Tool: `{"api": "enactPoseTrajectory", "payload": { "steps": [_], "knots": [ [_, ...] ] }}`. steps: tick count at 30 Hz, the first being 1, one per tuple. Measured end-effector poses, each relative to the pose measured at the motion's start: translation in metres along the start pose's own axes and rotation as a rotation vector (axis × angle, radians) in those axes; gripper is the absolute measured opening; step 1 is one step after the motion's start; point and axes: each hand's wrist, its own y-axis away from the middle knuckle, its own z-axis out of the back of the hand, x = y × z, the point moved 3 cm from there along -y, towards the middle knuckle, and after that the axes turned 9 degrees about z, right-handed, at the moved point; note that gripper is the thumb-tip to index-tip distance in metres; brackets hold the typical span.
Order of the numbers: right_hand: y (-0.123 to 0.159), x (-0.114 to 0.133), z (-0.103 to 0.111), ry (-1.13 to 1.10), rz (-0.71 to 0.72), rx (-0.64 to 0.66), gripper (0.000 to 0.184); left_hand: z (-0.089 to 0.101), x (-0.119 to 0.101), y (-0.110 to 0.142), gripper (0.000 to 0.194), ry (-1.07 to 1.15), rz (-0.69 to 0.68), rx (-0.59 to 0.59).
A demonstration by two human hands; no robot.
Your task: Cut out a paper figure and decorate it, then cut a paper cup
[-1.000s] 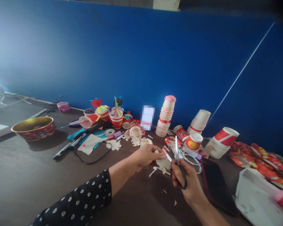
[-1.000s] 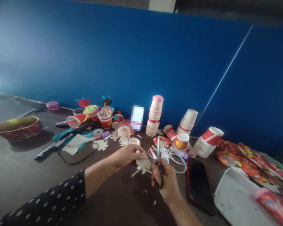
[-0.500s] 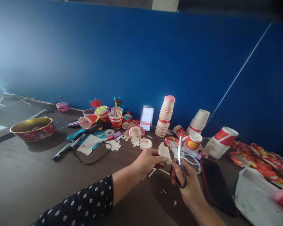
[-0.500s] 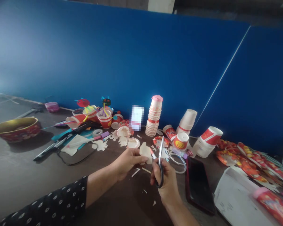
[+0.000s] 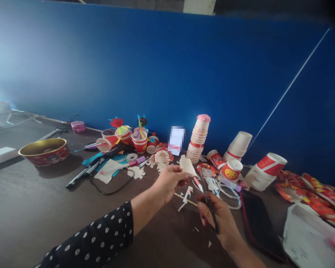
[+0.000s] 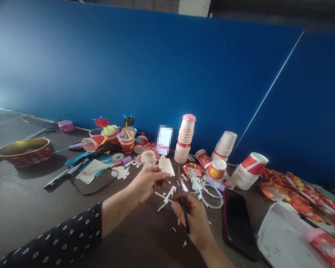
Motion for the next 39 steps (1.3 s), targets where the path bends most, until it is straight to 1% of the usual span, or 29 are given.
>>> {"api": "enactPoseTrajectory", "payload": {
  "steps": [5, 11, 21, 30, 34, 39],
  "knots": [
    [0.000, -0.005, -0.002, -0.037, -0.032, 0.044, 0.035, -0.004, 0.001, 0.002, 0.016, 0.034, 0.006, 0.023],
    [0.001, -0.001, -0.003, -0.062, -0.024, 0.039, 0.037, -0.011, 0.003, 0.007, 0.013, 0.016, 0.030, 0.039],
    [0.002, 0.004, -0.005, -0.085, -0.007, 0.027, 0.040, -0.014, 0.008, 0.011, 0.013, 0.029, 0.068, 0.062],
    [0.002, 0.003, -0.005, -0.107, 0.025, 0.018, 0.039, -0.016, 0.012, 0.013, 0.013, 0.096, 0.096, 0.041],
    [0.003, 0.005, -0.005, -0.107, 0.048, 0.007, 0.040, -0.017, 0.011, 0.014, 0.012, 0.102, 0.102, 0.037],
    [0.004, 0.002, -0.006, -0.159, 0.049, -0.019, 0.040, -0.018, 0.009, 0.016, 0.016, 0.113, 0.107, 0.023]
  ]
}}
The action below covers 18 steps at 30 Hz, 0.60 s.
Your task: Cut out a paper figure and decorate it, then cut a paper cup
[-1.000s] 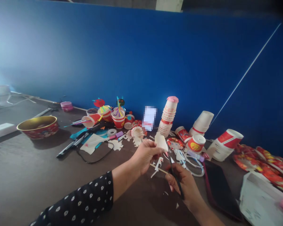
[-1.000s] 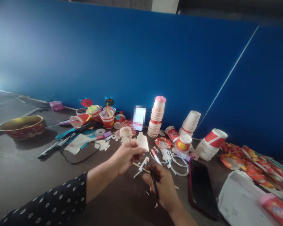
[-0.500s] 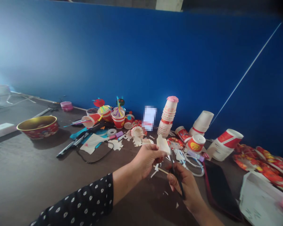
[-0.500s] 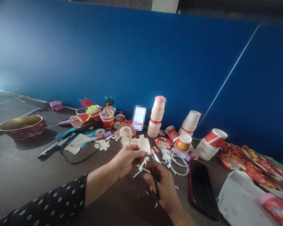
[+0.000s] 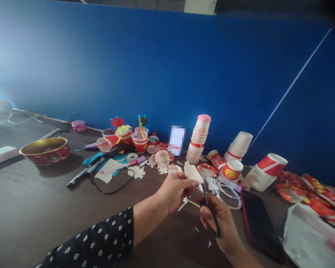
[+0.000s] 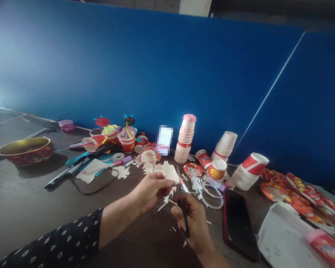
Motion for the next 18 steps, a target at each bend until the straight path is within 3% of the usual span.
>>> {"api": "enactPoseTrajectory", "payload": {
  "steps": [7, 18],
  "knots": [
    [0.0008, -0.0062, 0.0008, -0.077, 0.016, 0.021, 0.033, 0.0006, -0.0004, -0.0012, 0.015, -0.010, -0.016, 0.009],
    [0.0002, -0.0024, -0.0004, -0.062, -0.025, 0.022, 0.038, 0.0029, -0.0090, -0.0019, 0.014, -0.117, -0.054, 0.063]
  ]
}}
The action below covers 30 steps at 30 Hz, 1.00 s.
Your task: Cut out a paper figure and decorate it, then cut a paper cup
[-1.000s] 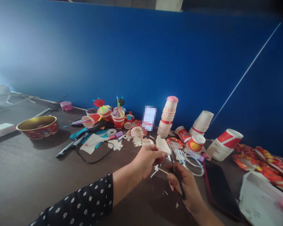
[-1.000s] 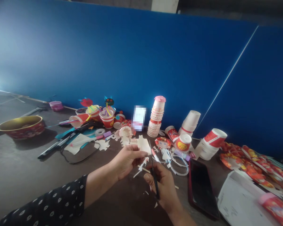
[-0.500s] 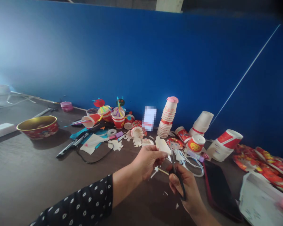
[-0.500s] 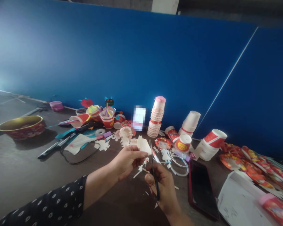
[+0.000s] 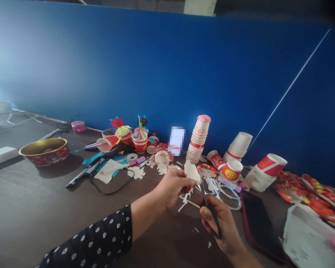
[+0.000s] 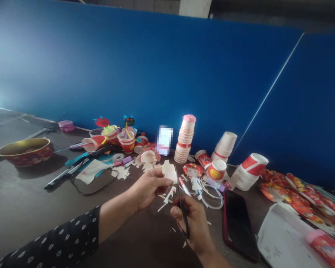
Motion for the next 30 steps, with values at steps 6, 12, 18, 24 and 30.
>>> {"api": "enactPoseTrajectory", "payload": {
  "steps": [6, 12, 18, 24, 30],
  "knots": [
    [0.000, 0.000, 0.001, 0.027, -0.039, 0.007, 0.040, 0.001, -0.004, -0.001, 0.011, -0.055, -0.021, 0.018],
    [-0.001, 0.003, -0.001, 0.066, -0.064, 0.030, 0.044, 0.003, -0.006, -0.003, 0.011, -0.102, -0.022, 0.031],
    [-0.001, 0.005, 0.000, 0.105, -0.080, 0.043, 0.046, 0.006, -0.009, -0.004, 0.012, -0.152, -0.007, 0.031],
    [-0.001, 0.004, 0.000, 0.131, -0.072, 0.083, 0.047, 0.009, -0.015, -0.003, 0.019, -0.199, 0.007, 0.013],
    [0.001, 0.003, 0.000, 0.164, -0.027, 0.125, 0.041, 0.010, -0.022, -0.001, 0.020, -0.284, 0.045, 0.015]
  ]
}}
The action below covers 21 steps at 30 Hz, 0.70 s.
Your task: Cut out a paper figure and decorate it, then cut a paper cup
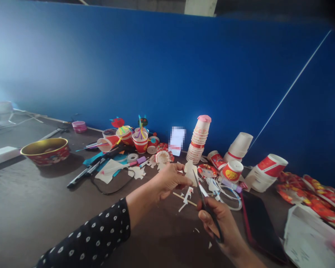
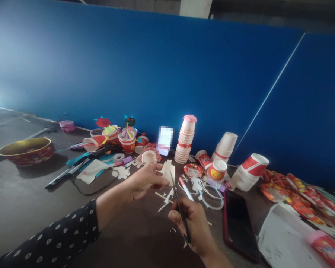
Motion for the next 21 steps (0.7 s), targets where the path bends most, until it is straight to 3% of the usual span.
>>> {"api": "enactPoseTrajectory", "payload": {
  "steps": [21],
  "knots": [
    [0.000, 0.000, -0.003, 0.112, 0.001, 0.085, 0.041, 0.013, -0.002, -0.005, 0.025, -0.131, -0.007, 0.077]
  ]
}}
